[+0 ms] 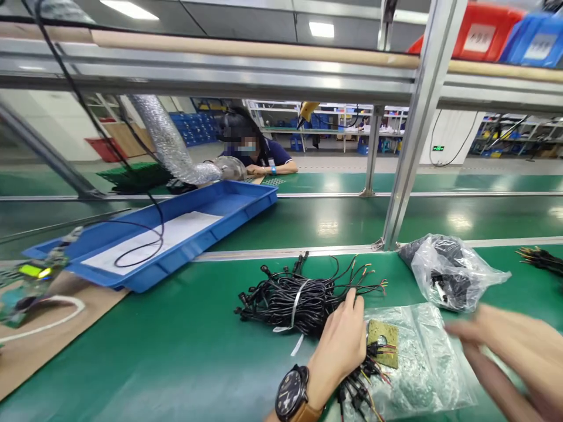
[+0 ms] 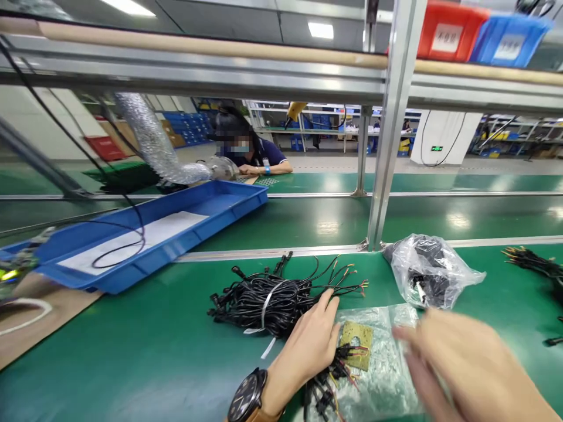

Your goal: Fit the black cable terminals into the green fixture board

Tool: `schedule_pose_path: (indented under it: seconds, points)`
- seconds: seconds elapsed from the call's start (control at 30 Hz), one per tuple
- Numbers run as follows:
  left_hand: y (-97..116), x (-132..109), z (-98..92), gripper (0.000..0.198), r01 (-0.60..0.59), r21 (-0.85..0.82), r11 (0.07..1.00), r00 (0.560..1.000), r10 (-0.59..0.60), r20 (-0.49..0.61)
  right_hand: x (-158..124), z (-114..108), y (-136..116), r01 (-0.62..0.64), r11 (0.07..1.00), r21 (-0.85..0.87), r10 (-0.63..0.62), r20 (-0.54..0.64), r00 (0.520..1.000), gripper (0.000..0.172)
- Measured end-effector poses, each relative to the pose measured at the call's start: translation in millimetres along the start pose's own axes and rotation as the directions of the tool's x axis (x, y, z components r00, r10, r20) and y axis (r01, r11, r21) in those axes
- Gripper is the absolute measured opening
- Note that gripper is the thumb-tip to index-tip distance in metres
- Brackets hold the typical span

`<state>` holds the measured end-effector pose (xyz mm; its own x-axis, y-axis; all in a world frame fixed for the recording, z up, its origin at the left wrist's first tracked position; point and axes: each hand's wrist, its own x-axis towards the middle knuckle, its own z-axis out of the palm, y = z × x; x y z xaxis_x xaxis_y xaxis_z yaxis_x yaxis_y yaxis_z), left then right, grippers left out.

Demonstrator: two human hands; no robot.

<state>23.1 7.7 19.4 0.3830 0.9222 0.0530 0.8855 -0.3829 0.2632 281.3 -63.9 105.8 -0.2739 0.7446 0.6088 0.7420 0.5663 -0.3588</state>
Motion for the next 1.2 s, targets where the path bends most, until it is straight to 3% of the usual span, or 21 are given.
schedule_pose_path:
  seconds: [0.03,0.1,0.13,0.27,0.4,0.53,0.67,0.77,0.87,0.93,1.1,1.2]
  points:
    - [0.0,2.1,0.8,0.037,0.013,0.019,1.0,1.0,-0.013,-0.001,18.6,2.7,19.6,-0.017,0.996,-0.09,0.032,0.176,0.984,0.033]
    - [-1.1,7.0,3.1,0.03,0.033,0.055,0.998,0.999,-0.033,-0.002,49.5,12.0,59.2,-0.123,0.929,-0.349,0.26,0.379,0.888,0.037]
    - [-1.9,9.6,4.4,0.03,0.042,0.075,0.996,0.999,-0.042,-0.007,59.9,18.8,77.1,-0.179,0.864,-0.47,0.392,0.408,0.825,0.032]
    - [-2.5,14.7,9.6,0.039,0.058,0.185,0.981,0.997,-0.048,-0.059,66.7,56.7,120.9,-0.301,0.749,-0.59,0.555,0.311,0.771,0.023]
    - [4.1,11.8,14.8,0.042,0.115,0.272,0.955,0.99,-0.088,-0.108,51.3,82.7,128.1,-0.326,0.735,-0.595,0.575,0.293,0.764,0.017]
    - [14.9,12.7,14.8,0.034,0.16,0.325,0.932,0.982,-0.118,-0.147,45.9,85.3,132.3,-0.303,0.757,-0.578,0.559,0.334,0.759,0.014]
    - [23.2,14.6,0.2,0.03,0.133,0.371,0.919,0.983,-0.073,-0.17,45.9,84.8,136.4,-0.301,0.766,-0.568,0.548,0.33,0.769,0.013]
    - [22.7,11.3,-18.0,0.031,0.028,0.389,0.921,0.981,0.05,-0.189,44.0,83.4,133.1,-0.318,0.767,-0.557,0.546,0.307,0.779,0.015]
    - [15.7,6.2,-31.5,0.025,-0.161,0.272,0.949,0.958,0.216,-0.187,42.2,77.4,125.6,-0.33,0.768,-0.549,0.544,0.285,0.789,0.015]
    - [9.5,3.3,-32.4,0.02,-0.238,0.144,0.961,0.952,0.26,-0.16,42.4,72.4,120.4,-0.326,0.771,-0.547,0.533,0.274,0.8,0.014]
    - [-2.8,-1.9,-14.3,0.012,-0.264,-0.036,0.964,0.963,0.262,-0.058,44.2,66.2,107.2,-0.29,0.774,-0.563,0.5,0.261,0.826,0.014]
    - [-8.0,-4.3,-7.8,0.011,-0.25,-0.086,0.964,0.968,0.249,-0.02,43.0,65.5,96.3,-0.234,0.818,-0.525,0.406,0.239,0.882,0.012]
